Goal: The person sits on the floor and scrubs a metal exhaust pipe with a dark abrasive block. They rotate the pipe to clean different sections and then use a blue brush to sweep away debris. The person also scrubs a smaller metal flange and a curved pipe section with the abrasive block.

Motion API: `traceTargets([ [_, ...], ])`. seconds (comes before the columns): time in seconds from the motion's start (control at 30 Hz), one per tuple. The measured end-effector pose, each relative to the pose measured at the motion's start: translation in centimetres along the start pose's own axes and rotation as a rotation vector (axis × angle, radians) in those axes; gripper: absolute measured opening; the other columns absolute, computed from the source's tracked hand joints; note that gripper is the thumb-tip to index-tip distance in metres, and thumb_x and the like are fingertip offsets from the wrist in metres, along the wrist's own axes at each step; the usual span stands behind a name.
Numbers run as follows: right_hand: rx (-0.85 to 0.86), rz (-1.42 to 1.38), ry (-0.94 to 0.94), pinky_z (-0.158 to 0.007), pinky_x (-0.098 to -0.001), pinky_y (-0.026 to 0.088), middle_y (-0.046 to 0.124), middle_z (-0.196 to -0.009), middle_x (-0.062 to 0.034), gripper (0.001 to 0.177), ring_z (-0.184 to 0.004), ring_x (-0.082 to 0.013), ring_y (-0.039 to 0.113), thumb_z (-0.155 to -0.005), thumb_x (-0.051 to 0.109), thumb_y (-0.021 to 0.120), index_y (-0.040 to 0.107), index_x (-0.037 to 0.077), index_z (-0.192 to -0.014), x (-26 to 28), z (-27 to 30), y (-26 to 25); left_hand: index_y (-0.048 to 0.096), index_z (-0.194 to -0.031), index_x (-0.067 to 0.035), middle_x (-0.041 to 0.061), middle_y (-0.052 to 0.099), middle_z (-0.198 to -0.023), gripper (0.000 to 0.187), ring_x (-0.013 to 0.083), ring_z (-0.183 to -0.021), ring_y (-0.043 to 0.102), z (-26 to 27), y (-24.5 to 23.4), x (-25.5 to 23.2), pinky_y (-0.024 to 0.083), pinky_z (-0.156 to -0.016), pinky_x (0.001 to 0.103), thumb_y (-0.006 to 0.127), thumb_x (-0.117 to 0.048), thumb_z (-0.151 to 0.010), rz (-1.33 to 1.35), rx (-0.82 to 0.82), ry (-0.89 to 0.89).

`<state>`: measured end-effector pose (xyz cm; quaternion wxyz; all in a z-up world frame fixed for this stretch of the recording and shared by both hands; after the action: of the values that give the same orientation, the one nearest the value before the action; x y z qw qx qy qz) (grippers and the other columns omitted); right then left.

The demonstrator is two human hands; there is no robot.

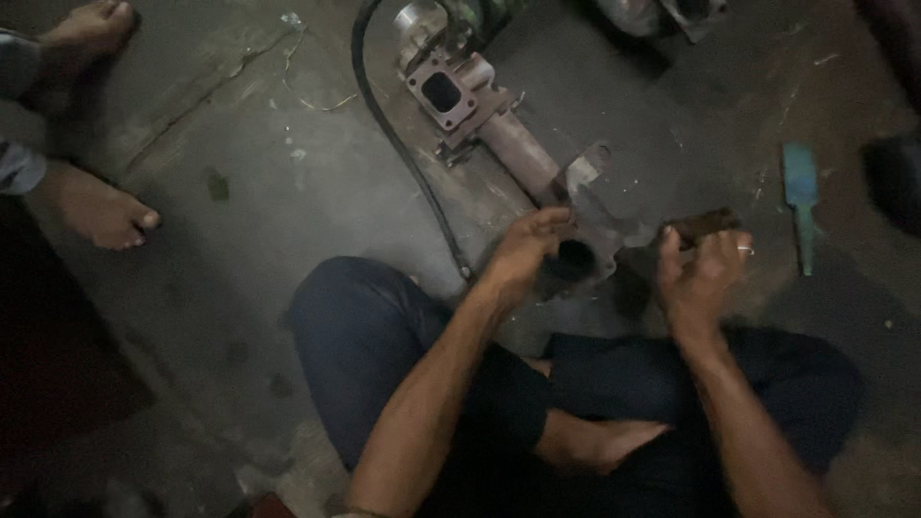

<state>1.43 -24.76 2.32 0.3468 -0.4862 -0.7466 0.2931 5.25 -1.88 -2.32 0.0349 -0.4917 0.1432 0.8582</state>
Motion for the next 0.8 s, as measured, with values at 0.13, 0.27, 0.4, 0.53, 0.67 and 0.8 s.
traceTargets([
  [0.13, -0.065, -0.009, 0.075, -0.078, -0.0494, 0.041, 0.055, -0.088, -0.0202, 0.031, -0.090, -0.0350, 0.052, -0.105, 0.007, 0.075, 0.056, -0.007, -0.085, -1.4, 0.7, 0.4, 0.050, -0.146, -0.001, 0.020, 0.059, -0.147, 0.060, 0.0316, -0.138, 0.054, -1.2, -0.1, 0.7, 0.043, -0.111, 0.039, 0.046, 0.007, -0.086, 0.105, 0.075, 0.083],
  [0.27, -0.043, 0.023, 0.087, -0.080, -0.0516, 0.042, 0.054, -0.087, -0.0212, 0.034, -0.094, -0.0366, 0.053, -0.102, 0.008, 0.076, 0.055, -0.006, -0.080, -1.8, 1.0, 1.0, 0.052, -0.145, -0.003, 0.018, 0.057, -0.148, 0.058, 0.0315, -0.137, 0.053, -0.8, -0.1, 0.4, 0.042, -0.109, 0.038, 0.044, 0.006, -0.087, 0.073, 0.057, 0.020],
  [0.4, -0.043, 0.047, 0.084, -0.079, -0.0521, 0.042, 0.053, -0.085, -0.0209, 0.033, -0.091, -0.0368, 0.052, -0.103, 0.010, 0.078, 0.056, -0.005, -0.084, -1.0, 0.8, 1.1, 0.052, -0.145, -0.003, 0.017, 0.058, -0.149, 0.060, 0.0280, -0.138, 0.050, 0.3, 0.3, -1.0, 0.040, -0.110, 0.037, 0.043, 0.007, -0.086, 0.026, 0.074, 0.029],
  [0.53, -0.073, -0.066, 0.062, -0.086, -0.0497, 0.044, 0.062, -0.097, -0.0183, 0.020, -0.098, -0.0348, 0.055, -0.105, 0.010, 0.073, 0.062, -0.004, -0.095, 0.3, 0.9, 0.3, 0.050, -0.145, -0.005, 0.016, 0.055, -0.148, 0.063, 0.0349, -0.135, 0.054, 0.1, 0.2, 0.1, 0.050, -0.107, 0.049, 0.040, 0.008, -0.084, 0.196, 0.062, -0.081],
  [0.67, -0.054, -0.121, 0.170, -0.089, -0.0487, 0.044, 0.061, -0.097, -0.0156, 0.019, -0.097, -0.0321, 0.054, -0.108, 0.010, 0.072, 0.062, -0.002, -0.097, -0.5, 1.3, 0.6, 0.053, -0.145, -0.003, 0.018, 0.057, -0.148, 0.065, 0.0317, -0.140, 0.050, -1.1, -0.1, 0.7, 0.043, -0.112, 0.040, 0.044, 0.010, -0.082, 0.076, 0.078, 0.081],
  [0.8, -0.069, -0.203, 0.191, -0.107, -0.0499, 0.042, 0.058, -0.106, -0.0169, 0.029, -0.107, -0.0322, 0.055, -0.116, 0.013, 0.069, 0.057, -0.002, -0.095, -2.6, 1.1, -0.9, 0.053, -0.144, -0.007, 0.013, 0.057, -0.146, 0.063, 0.0289, -0.134, 0.053, -1.9, -0.5, 2.5, 0.048, -0.106, 0.036, 0.044, 0.007, -0.084, 0.079, 0.024, -0.050],
])
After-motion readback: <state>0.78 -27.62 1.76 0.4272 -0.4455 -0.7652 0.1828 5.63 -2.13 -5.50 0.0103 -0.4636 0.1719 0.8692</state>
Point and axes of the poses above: each hand's wrist, its own z-axis away from the middle knuckle, its own y-axis out of the palm, x = y × z, the point moved 7 cm from there along -z, towards the middle knuckle
